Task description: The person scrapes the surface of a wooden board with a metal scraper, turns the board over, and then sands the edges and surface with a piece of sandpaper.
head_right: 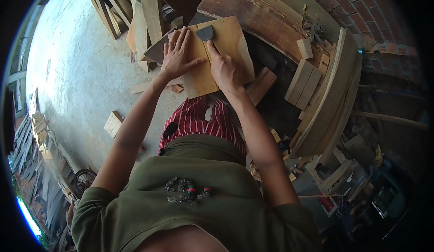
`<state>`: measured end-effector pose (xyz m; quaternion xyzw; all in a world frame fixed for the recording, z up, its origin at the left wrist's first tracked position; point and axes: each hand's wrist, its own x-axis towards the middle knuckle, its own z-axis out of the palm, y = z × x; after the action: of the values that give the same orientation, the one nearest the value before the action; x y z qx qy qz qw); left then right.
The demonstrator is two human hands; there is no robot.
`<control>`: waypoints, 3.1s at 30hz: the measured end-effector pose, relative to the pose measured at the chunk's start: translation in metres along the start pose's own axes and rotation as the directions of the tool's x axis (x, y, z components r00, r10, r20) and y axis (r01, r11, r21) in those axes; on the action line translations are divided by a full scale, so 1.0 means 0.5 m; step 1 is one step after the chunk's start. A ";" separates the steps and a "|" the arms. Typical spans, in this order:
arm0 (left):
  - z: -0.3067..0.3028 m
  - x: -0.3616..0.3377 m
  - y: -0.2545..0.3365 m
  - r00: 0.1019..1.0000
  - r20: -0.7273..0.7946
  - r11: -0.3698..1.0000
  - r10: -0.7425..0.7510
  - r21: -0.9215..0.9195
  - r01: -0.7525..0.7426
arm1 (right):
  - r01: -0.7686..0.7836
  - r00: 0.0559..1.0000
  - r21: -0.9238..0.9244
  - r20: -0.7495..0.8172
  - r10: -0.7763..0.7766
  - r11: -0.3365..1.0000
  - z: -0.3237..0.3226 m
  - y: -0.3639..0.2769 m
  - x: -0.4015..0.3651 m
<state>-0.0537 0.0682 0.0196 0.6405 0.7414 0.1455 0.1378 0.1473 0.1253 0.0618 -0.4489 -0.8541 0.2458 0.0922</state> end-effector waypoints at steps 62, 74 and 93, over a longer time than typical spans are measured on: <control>-0.002 0.011 -0.049 0.977 0.005 0.944 0.213 -0.258 -0.204 | 0.031 0.994 -0.007 0.106 -0.030 0.999 0.004 -0.045 -0.104; -0.012 -0.024 -0.031 1.000 0.006 0.995 -0.024 -0.099 0.025 | 0.046 0.995 -0.043 0.088 -0.042 0.998 0.010 -0.056 -0.064; -0.016 -0.022 -0.029 1.000 0.016 0.993 -0.018 -0.120 0.020 | 0.023 0.993 0.029 0.114 -0.026 0.999 0.008 -0.057 -0.014</control>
<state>-0.0687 0.0550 0.0216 0.6251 0.7362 0.1839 0.1831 0.1294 0.1047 0.0732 -0.4223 -0.8600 0.2817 0.0525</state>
